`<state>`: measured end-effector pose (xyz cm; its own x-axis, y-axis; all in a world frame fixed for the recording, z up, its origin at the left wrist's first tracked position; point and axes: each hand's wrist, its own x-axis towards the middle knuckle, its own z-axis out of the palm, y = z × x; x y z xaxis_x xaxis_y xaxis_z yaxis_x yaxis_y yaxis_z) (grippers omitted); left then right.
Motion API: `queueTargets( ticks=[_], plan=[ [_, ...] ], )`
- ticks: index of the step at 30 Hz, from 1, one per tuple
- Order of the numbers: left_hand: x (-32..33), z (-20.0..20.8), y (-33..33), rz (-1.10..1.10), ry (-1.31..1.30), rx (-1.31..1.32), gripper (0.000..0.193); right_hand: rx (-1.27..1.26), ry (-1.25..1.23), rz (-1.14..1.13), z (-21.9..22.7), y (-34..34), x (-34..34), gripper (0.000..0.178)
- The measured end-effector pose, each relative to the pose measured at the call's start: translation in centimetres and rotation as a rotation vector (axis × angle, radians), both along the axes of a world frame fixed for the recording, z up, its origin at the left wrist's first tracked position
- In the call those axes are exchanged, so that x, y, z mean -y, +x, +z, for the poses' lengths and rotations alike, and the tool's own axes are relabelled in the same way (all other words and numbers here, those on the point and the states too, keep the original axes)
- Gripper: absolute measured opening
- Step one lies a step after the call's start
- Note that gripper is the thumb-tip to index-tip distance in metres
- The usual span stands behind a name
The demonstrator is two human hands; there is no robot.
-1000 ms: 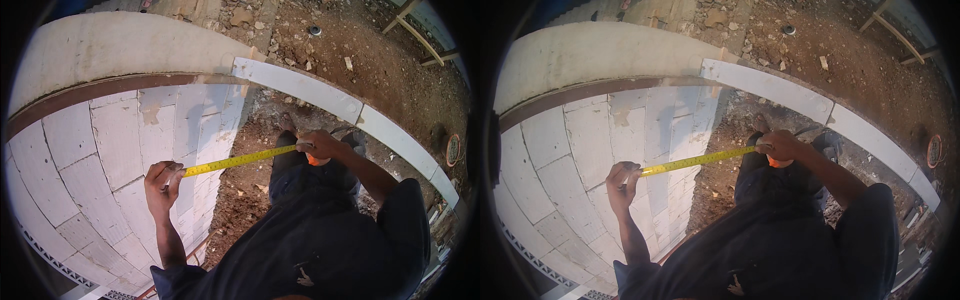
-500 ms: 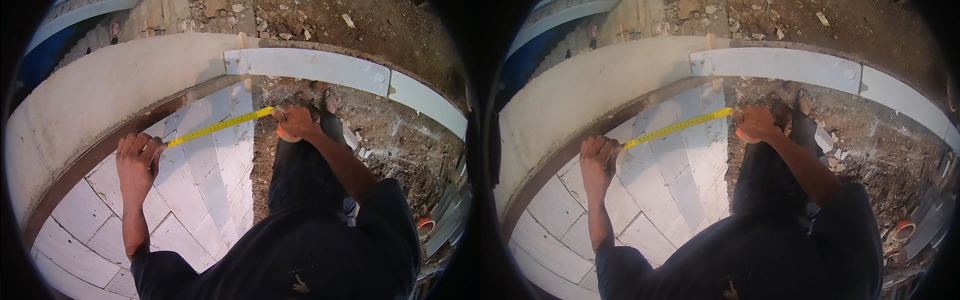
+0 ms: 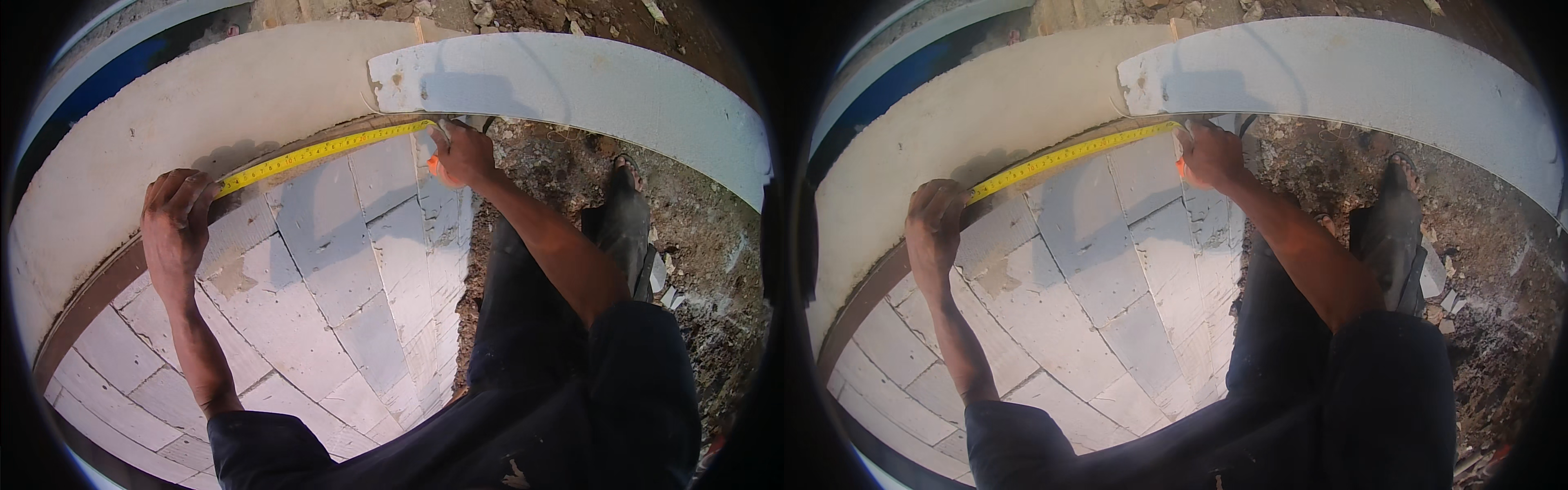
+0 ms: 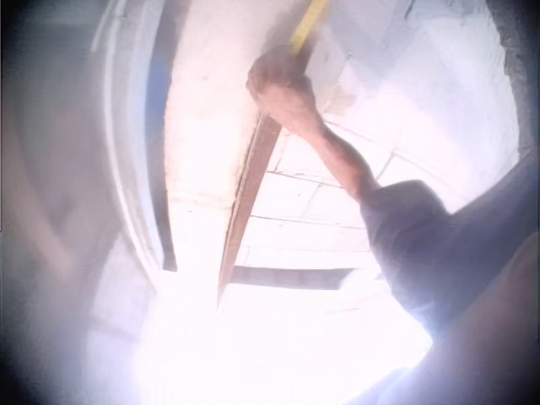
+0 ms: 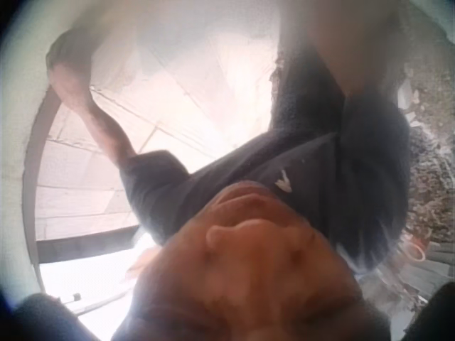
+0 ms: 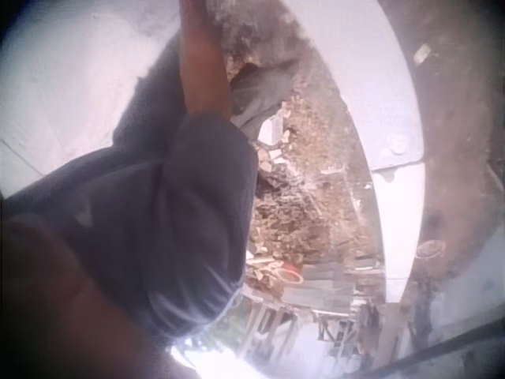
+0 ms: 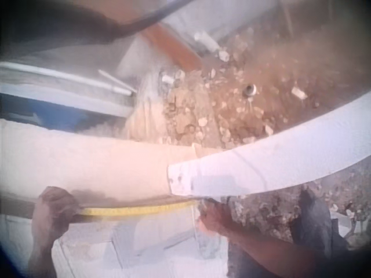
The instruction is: The person uses a hammer to tap and adjust white wall tiles along a curved wall. They then use a tape measure to measure sections of the wall and mark positions with a pencil. The person handles tiles and tools throughout the process.
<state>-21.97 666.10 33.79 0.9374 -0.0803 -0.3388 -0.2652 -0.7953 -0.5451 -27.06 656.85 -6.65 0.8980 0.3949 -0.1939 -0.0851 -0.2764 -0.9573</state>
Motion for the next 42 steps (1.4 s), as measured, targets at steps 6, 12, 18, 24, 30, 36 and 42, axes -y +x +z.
queueTargets(
  ticks=[6,12,18,24,30,36,42],
  plan=[
    [-0.9,-5.1,-3.0,-0.031,-0.005,0.172,0.01,0.047,0.088,0.107,-3.8,0.1,-2.0,0.049],
    [-3.4,-7.7,-4.8,-0.125,-0.096,0.285,0.011,0.239,0.108,-0.099,-4.7,0.8,-4.5,0.046],
    [-4.5,-8.5,-4.6,-0.168,-0.008,0.451,0.018,0.068,0.174,0.055,-5.0,1.8,-4.6,0.06],
    [-4.7,-9.1,-5.0,-0.148,-0.05,0.491,0.021,0.307,0.14,-0.124,-5.0,0.9,-5.3,0.063],
    [-4.6,-9.6,-4.4,-0.12,-0.053,0.488,0.022,0.246,0.121,-0.021,-5.2,1.4,-4.9,0.063],
    [-4.4,-10.0,-4.4,-0.137,0.003,0.452,0.02,0.343,0.118,-0.114,-5.7,1.3,-4.7,0.059],
    [-4.6,-9.9,-4.4,-0.206,-0.037,0.398,0.018,0.379,0.126,-0.092,-5.8,1.3,-5.0,0.05]
  ],
)
